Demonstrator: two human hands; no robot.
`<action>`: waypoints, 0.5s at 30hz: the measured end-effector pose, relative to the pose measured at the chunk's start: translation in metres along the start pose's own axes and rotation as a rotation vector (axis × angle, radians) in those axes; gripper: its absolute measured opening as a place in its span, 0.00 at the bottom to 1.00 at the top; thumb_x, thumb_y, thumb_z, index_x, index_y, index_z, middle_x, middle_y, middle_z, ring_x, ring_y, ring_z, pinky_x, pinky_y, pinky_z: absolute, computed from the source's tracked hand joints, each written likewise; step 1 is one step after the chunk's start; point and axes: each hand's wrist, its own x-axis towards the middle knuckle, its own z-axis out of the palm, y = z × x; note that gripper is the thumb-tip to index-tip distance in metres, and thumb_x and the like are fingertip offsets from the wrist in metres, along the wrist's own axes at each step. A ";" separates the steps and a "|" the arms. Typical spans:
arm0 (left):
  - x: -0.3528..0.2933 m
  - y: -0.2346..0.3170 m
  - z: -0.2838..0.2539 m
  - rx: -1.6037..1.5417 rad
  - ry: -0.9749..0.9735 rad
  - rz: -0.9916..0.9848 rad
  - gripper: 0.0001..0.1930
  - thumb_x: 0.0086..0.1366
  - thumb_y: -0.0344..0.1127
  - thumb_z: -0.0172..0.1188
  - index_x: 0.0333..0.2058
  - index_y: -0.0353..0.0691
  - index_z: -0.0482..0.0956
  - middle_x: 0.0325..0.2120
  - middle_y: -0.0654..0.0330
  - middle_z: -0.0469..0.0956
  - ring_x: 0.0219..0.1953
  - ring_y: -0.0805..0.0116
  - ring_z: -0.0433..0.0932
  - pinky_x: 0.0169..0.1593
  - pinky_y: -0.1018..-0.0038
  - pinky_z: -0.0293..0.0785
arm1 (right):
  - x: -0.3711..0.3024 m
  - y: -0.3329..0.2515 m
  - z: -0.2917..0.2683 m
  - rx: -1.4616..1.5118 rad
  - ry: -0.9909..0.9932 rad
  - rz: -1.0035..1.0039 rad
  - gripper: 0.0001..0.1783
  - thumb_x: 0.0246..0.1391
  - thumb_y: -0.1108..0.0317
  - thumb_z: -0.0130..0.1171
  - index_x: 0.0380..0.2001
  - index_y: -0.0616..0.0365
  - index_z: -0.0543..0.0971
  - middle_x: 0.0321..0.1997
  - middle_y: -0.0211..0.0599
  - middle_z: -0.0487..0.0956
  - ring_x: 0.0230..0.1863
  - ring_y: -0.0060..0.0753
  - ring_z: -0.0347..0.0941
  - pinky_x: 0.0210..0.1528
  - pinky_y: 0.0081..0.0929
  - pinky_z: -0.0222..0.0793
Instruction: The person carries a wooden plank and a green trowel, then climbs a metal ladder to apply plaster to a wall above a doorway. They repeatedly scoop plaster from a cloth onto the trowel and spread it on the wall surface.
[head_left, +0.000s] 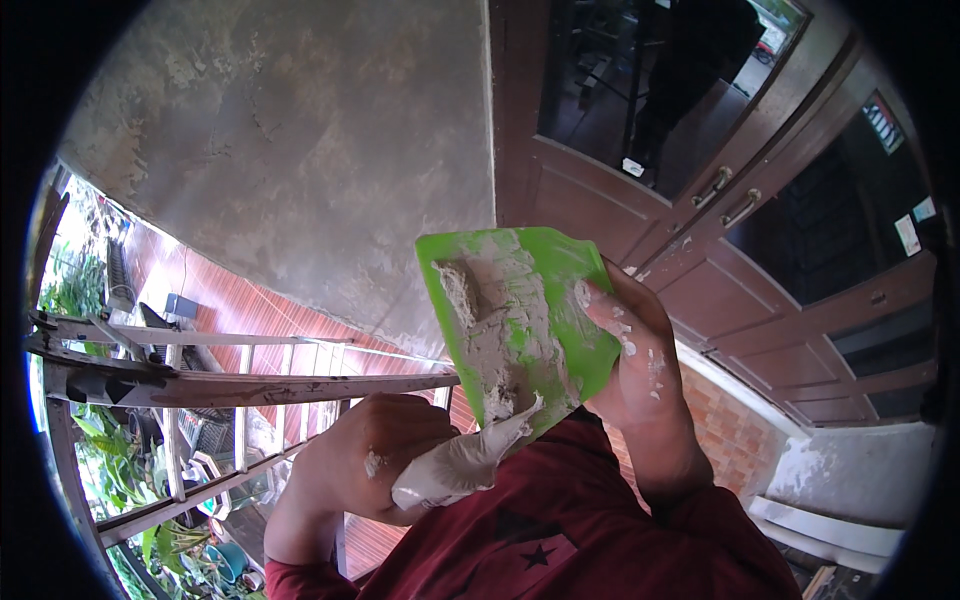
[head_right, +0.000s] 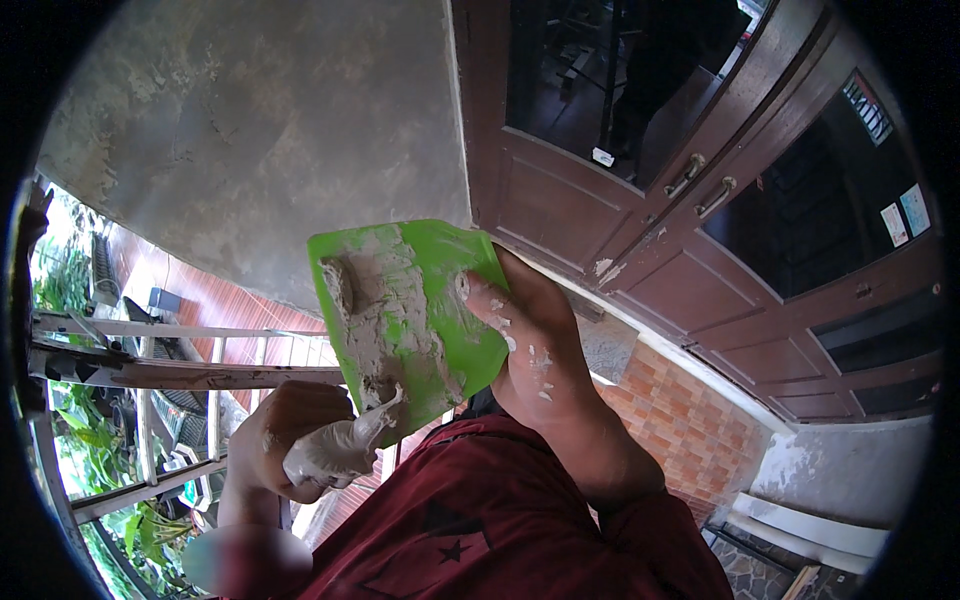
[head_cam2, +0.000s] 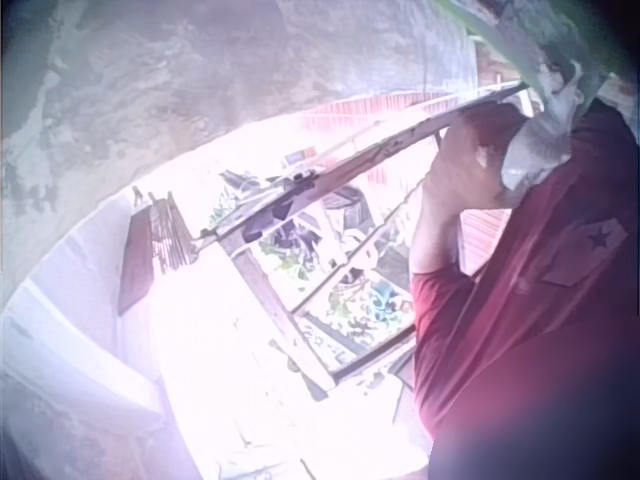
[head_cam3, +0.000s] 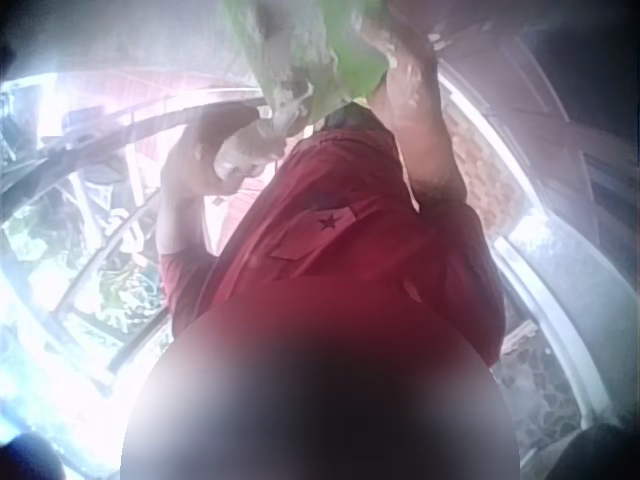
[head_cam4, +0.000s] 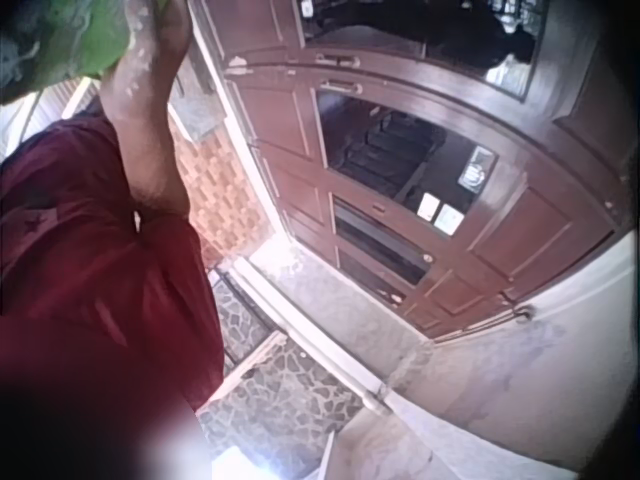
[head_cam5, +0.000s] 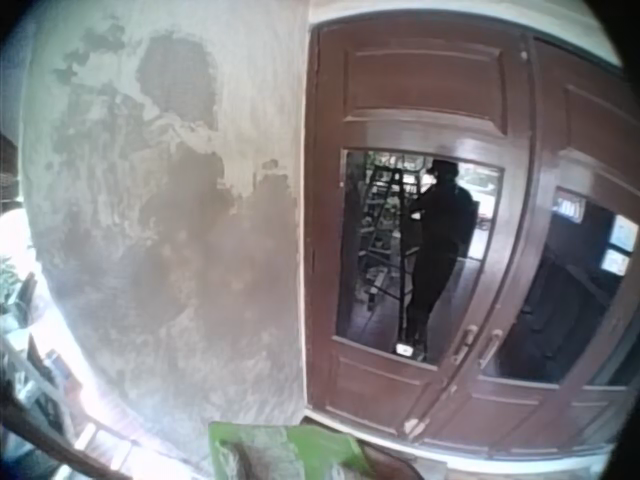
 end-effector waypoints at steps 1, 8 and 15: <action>0.002 -0.002 -0.001 -0.058 0.012 0.025 0.18 0.50 0.47 0.62 0.28 0.34 0.80 0.24 0.51 0.77 0.23 0.53 0.77 0.28 0.65 0.72 | 0.001 0.001 0.000 -0.024 0.010 0.000 0.22 0.58 0.70 0.49 0.55 0.68 0.66 0.47 0.37 0.74 0.48 0.24 0.71 0.51 0.24 0.66; 0.003 0.009 0.005 0.145 0.210 -0.146 0.28 0.38 0.45 0.77 0.32 0.27 0.78 0.23 0.53 0.80 0.23 0.61 0.80 0.27 0.71 0.75 | -0.001 0.001 0.001 -0.104 0.093 -0.107 0.21 0.59 0.69 0.50 0.53 0.68 0.67 0.46 0.36 0.74 0.46 0.22 0.70 0.50 0.23 0.65; 0.004 0.014 0.013 0.274 0.392 -0.275 0.21 0.44 0.30 0.70 0.39 0.30 0.77 0.27 0.52 0.81 0.29 0.61 0.83 0.34 0.73 0.77 | -0.006 -0.005 0.003 -0.182 0.142 -0.228 0.19 0.59 0.70 0.49 0.52 0.69 0.67 0.45 0.36 0.74 0.45 0.21 0.70 0.49 0.20 0.65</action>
